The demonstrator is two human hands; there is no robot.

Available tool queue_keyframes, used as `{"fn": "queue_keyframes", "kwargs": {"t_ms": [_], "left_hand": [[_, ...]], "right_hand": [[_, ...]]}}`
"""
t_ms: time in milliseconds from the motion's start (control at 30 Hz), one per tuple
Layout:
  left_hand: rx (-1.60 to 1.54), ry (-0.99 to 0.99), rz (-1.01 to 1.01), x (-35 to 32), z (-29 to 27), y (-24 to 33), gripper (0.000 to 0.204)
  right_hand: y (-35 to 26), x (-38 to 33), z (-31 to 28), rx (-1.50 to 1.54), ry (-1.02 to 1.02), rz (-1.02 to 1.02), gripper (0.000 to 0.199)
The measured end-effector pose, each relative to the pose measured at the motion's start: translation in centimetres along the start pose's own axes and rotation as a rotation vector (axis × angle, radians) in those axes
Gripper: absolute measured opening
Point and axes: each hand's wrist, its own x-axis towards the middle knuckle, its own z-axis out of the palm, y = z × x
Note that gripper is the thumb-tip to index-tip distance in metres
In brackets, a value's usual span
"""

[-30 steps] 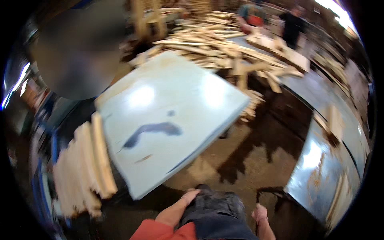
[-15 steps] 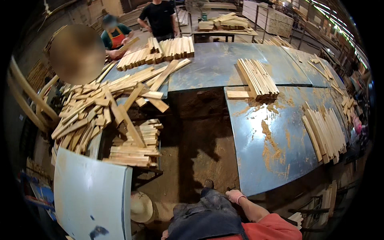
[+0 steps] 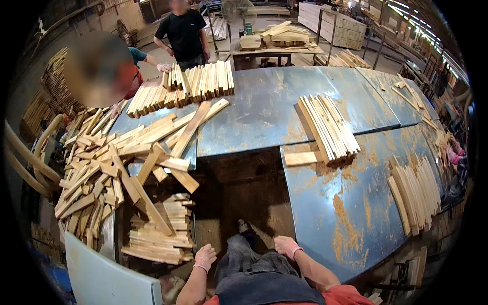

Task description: The person gathers and stacks light-colored wooden planks on a metal workbench. They repeatedly pick up bundles of planks, align them, and place them into neat piles, occasionally moving stacks to a conveyor belt area. The task involves repetitive manual handling and organizing of the wood pieces.

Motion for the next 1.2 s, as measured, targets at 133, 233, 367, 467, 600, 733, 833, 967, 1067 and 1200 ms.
{"fn": "queue_keyframes", "kwargs": {"t_ms": [133, 233, 367, 467, 600, 733, 833, 967, 1067, 1200], "left_hand": [[-0.247, -0.007, -0.003, 8.3, 5.0, 7.6, 0.06], [-0.481, -0.024, -0.054, 15.2, 7.4, 13.3, 0.073], [-0.868, -0.107, -0.014, 19.0, 10.4, 20.2, 0.084], [-0.908, 0.049, -0.023, 22.5, 10.6, 23.0, 0.064], [-1.039, 0.078, -0.073, 23.4, 13.8, 25.4, 0.062], [-1.164, 0.157, 0.038, 24.3, 15.0, 27.8, 0.059], [-1.231, 0.267, 0.191, 28.4, 11.4, 31.1, 0.048], [-0.495, 0.311, 0.441, 26.5, 10.4, 38.5, 0.048], [-0.512, 0.265, 0.409, 26.9, 12.7, 42.9, 0.046], [-1.199, 0.551, 0.202, 26.8, 17.1, 46.6, 0.035]], "right_hand": [[-6.1, 1.0, 1.5, -0.052, 0.161, 0.013, 0.024], [-10.5, 1.3, 1.4, -0.028, 0.304, -0.026, 0.013], [-18.3, 4.3, 2.1, -0.46, 0.442, -0.094, 0.014], [-25.8, 6.8, 5.0, -0.177, 0.437, -0.06, 0.021], [-34.0, 10.8, 9.4, -0.198, 0.389, -0.014, 0.028], [-41.9, 16.8, 11.8, -0.105, 0.099, 0.041, 0.026], [-48.6, 25.0, 11.8, -0.229, -0.218, 0.12, 0.03], [-60.4, 31.2, 15.4, -0.258, -0.067, 0.052, 0.014], [-64.4, 36.7, 16.5, -0.281, -0.108, 0.003, 0.018], [-69.6, 37.6, 22.5, -0.471, -0.077, -0.022, 0.018]]}}
